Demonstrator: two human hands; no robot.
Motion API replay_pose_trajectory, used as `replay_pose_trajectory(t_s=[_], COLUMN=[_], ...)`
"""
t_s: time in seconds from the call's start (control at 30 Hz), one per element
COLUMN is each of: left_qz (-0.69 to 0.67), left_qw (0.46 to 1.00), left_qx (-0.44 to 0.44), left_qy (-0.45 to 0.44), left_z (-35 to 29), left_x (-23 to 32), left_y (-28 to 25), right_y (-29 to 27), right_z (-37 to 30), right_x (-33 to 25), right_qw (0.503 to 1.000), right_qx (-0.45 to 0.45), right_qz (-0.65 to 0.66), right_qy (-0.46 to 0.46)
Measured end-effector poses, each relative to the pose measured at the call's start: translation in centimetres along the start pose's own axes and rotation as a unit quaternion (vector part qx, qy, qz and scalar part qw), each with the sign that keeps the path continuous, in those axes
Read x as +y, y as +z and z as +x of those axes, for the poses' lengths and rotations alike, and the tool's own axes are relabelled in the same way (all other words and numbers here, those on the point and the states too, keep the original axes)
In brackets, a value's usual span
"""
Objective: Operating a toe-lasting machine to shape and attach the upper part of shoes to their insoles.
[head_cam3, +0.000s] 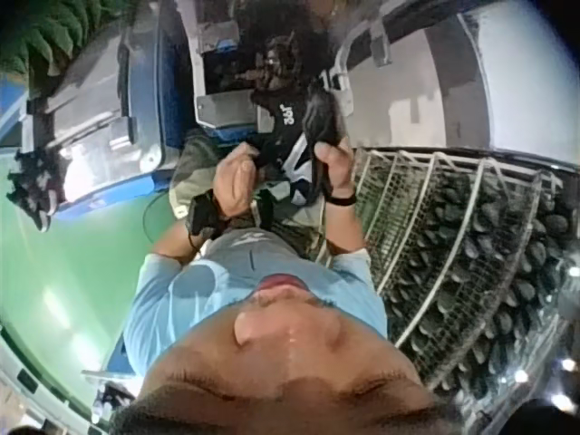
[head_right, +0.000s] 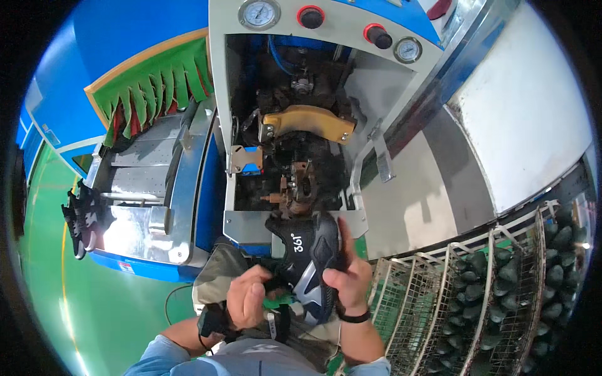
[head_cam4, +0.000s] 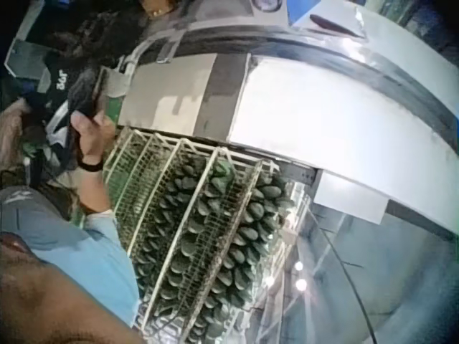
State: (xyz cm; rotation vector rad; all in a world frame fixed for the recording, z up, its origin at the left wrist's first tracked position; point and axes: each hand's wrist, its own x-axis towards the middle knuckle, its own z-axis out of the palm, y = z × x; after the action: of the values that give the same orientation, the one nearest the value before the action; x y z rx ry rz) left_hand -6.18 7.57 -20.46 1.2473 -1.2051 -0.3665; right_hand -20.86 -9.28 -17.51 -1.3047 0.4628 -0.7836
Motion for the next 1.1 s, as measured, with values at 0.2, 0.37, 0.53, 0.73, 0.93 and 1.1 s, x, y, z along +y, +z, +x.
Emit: replay_pose_trajectory(t_s=[0.2,0.37,0.53,0.73,0.93,1.1], left_qz=[-0.302,-0.069,0.072,0.025,0.031,0.047], left_qw=[0.932,0.979,0.963,0.946,0.933,0.934], left_qx=[0.113,-0.076,-0.144,-0.228,-0.265,-0.245], left_qy=[-0.162,-0.176,-0.215,-0.229,-0.242,-0.257], left_z=[0.5,2.2,-0.2,-3.0,-4.0,-4.1], left_x=[-1.8,-2.2,-5.1,-6.3,-7.0,-7.2], left_y=[-1.6,-3.2,-3.5,-1.9,-1.7,-2.6], right_y=[2.8,5.3,5.0,6.6,6.6,7.7], right_z=[4.8,6.4,10.2,17.2,20.4,20.5], right_x=[-7.8,-10.7,-12.7,-12.7,-8.5,-6.6], right_qw=[0.979,0.994,0.956,0.807,0.705,0.707], right_qx=[-0.01,0.018,-0.049,-0.016,-0.089,-0.043], right_qz=[0.194,-0.107,-0.287,-0.589,-0.703,-0.705], right_qy=[0.065,-0.008,-0.022,0.02,-0.023,-0.011])
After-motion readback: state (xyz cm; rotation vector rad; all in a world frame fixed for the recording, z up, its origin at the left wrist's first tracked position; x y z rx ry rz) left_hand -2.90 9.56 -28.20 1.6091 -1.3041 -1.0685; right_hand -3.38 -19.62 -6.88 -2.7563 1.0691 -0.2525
